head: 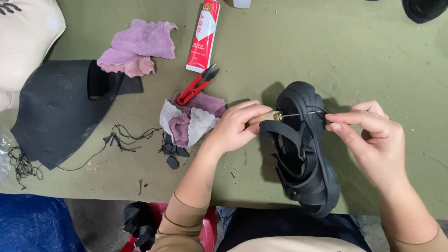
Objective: The person uses a stitching awl and black thread to repair a black sandal. They repeatedly pierce the sandal's sole and strap with the awl, pull the thread through the holes, and tighten the stitches to secure the parts together.
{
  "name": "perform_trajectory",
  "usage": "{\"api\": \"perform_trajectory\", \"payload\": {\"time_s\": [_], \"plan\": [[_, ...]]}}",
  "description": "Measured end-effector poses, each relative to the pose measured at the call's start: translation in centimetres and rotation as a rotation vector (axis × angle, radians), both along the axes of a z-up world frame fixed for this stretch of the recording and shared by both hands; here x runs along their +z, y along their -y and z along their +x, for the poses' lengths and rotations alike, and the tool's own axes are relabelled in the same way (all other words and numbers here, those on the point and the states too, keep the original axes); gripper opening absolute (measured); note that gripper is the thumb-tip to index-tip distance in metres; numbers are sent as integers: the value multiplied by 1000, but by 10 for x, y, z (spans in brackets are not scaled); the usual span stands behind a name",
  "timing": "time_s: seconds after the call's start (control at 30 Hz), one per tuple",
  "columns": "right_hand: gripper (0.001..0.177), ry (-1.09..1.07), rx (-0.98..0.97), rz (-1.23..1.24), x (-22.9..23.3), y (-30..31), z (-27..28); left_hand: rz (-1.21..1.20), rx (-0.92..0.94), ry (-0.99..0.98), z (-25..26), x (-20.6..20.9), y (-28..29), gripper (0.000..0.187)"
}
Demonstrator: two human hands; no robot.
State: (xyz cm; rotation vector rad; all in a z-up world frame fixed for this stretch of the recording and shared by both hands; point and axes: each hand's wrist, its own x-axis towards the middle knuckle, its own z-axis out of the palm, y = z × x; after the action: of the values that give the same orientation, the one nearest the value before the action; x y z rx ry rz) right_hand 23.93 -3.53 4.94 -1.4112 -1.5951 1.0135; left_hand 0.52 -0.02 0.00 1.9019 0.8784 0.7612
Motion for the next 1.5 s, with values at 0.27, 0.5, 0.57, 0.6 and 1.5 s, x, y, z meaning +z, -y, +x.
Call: {"api": "perform_trajectory", "payload": {"time_s": [0.27, 0.5, 0.57, 0.6, 1.5], "plan": [[10, 118, -24, 134, -11, 2, -4, 3, 22, -50, 2, 0, 1, 39], [29, -177, -97, -143, -13, 4, 3, -23, 27, -52, 2, 0, 1, 44], [35, -254, -60, -162, -16, 4, 10, -22, 25, -58, 3, 0, 1, 41], [42, -330, -22, -180, -17, 3, 13, -20, 25, -63, 3, 0, 0, 38], [42, 17, 33, -283, -7, -66, 96, -55, 18, -27, 1, 1, 1, 45]]}}
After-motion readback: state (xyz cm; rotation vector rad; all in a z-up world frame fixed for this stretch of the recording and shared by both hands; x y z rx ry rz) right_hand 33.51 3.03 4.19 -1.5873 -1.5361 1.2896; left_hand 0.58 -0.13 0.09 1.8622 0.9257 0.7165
